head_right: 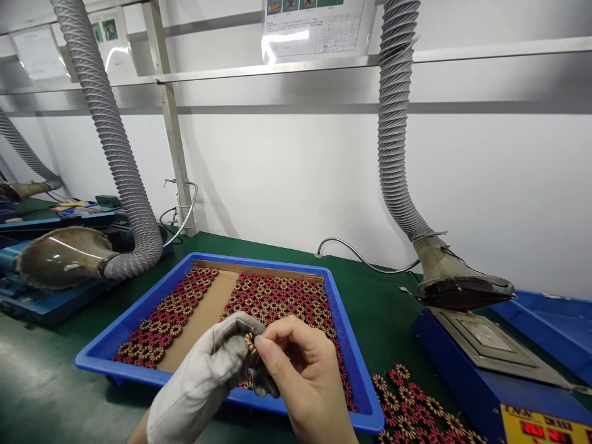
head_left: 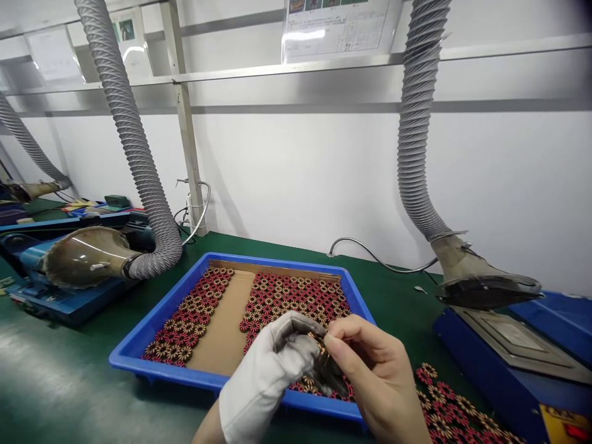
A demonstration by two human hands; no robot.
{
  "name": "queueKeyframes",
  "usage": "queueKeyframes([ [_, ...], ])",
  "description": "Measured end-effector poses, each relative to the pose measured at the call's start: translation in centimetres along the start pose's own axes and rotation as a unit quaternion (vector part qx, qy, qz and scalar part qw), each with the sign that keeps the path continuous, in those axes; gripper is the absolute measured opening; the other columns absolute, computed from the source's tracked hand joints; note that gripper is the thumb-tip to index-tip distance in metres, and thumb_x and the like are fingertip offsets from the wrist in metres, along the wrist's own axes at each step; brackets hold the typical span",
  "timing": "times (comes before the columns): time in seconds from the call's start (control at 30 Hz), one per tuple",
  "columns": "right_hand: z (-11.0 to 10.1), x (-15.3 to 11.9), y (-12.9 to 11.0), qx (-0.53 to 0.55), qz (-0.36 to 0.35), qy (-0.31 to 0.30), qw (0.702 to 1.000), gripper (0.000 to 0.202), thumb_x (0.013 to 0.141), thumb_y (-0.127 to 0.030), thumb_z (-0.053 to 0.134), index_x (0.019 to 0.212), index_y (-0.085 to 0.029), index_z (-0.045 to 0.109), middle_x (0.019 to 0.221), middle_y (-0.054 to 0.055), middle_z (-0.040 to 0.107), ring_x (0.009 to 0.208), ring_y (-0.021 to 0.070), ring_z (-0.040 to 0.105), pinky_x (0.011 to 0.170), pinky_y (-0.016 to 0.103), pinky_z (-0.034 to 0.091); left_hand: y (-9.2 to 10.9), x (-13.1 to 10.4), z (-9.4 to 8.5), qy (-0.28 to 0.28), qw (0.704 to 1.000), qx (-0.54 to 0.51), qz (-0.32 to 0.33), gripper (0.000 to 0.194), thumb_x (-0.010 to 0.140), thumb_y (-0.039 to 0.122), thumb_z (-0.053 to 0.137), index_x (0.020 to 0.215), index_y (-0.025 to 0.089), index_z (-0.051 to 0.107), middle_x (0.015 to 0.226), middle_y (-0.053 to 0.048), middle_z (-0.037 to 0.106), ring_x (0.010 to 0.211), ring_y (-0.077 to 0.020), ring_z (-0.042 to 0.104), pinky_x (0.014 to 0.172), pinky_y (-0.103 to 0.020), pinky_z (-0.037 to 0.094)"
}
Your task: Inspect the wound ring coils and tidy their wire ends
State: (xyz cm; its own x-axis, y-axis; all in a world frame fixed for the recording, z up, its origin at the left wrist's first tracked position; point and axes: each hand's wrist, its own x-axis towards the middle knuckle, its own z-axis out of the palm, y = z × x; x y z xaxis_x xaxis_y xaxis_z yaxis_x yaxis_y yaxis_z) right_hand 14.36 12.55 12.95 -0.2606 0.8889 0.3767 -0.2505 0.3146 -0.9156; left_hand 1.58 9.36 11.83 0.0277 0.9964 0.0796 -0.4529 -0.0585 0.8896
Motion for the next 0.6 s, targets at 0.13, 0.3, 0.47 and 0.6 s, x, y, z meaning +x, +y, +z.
queueKeyframes([
  [0.13, -0.2, 0.4, 0.5, 0.005, -0.019, 0.021, 1.0, 0.027, 0.085, -0.038, 0.069, 0.067, -0.019, 0.064, 0.054, -0.004, 0.048, 0.046, 0.0089, 0.034, 0.043, 0.021, 0.03, -0.2, 0.1, -0.1, -0.001, 1.0, 0.001, 0.007, 0.035, 0.077, 0.049, 0.076, 0.09, 0.017, 0.067, 0.079, -0.002, 0.057, 0.072, -0.013, 0.049, 0.067, -0.024, 0.043],
  [0.3, -0.7, 0.8, 1.5, -0.008, -0.077, 0.027, 0.997, 0.013, 0.082, -0.029, 0.074, 0.071, -0.022, 0.074, 0.06, 0.001, 0.065, 0.05, 0.0111, 0.05, 0.044, 0.02, 0.038, 0.1, 0.3, 0.0, 0.014, 0.999, 0.019, 0.04, 0.037, 0.07, 0.049, 0.082, 0.091, 0.019, 0.073, 0.081, -0.002, 0.064, 0.075, -0.0136, 0.055, 0.071, -0.023, 0.047],
  [0.47, -0.9, 0.4, 1.2, -0.039, -0.115, 0.031, 0.992, 0.01, 0.082, -0.022, 0.071, 0.073, -0.025, 0.074, 0.062, 0.0, 0.066, 0.054, 0.0126, 0.055, 0.048, 0.02, 0.041, 0.7, 0.1, 0.4, -0.004, 0.999, -0.027, 0.046, 0.043, 0.067, 0.049, 0.084, 0.097, 0.018, 0.076, 0.083, -0.007, 0.068, 0.077, -0.0167, 0.062, 0.074, -0.026, 0.05],
  [0.6, -1.9, 0.5, 0.7, -0.115, -0.114, -0.031, 0.986, 0.019, 0.085, -0.024, 0.067, 0.066, -0.022, 0.067, 0.058, -0.002, 0.059, 0.052, 0.0117, 0.05, 0.05, 0.023, 0.036, 0.8, -0.3, 0.5, 0.012, 0.997, -0.05, 0.066, 0.04, 0.067, 0.046, 0.085, 0.093, 0.018, 0.073, 0.099, -0.007, 0.066, 0.061, -0.0099, 0.06, 0.061, -0.023, 0.048],
])
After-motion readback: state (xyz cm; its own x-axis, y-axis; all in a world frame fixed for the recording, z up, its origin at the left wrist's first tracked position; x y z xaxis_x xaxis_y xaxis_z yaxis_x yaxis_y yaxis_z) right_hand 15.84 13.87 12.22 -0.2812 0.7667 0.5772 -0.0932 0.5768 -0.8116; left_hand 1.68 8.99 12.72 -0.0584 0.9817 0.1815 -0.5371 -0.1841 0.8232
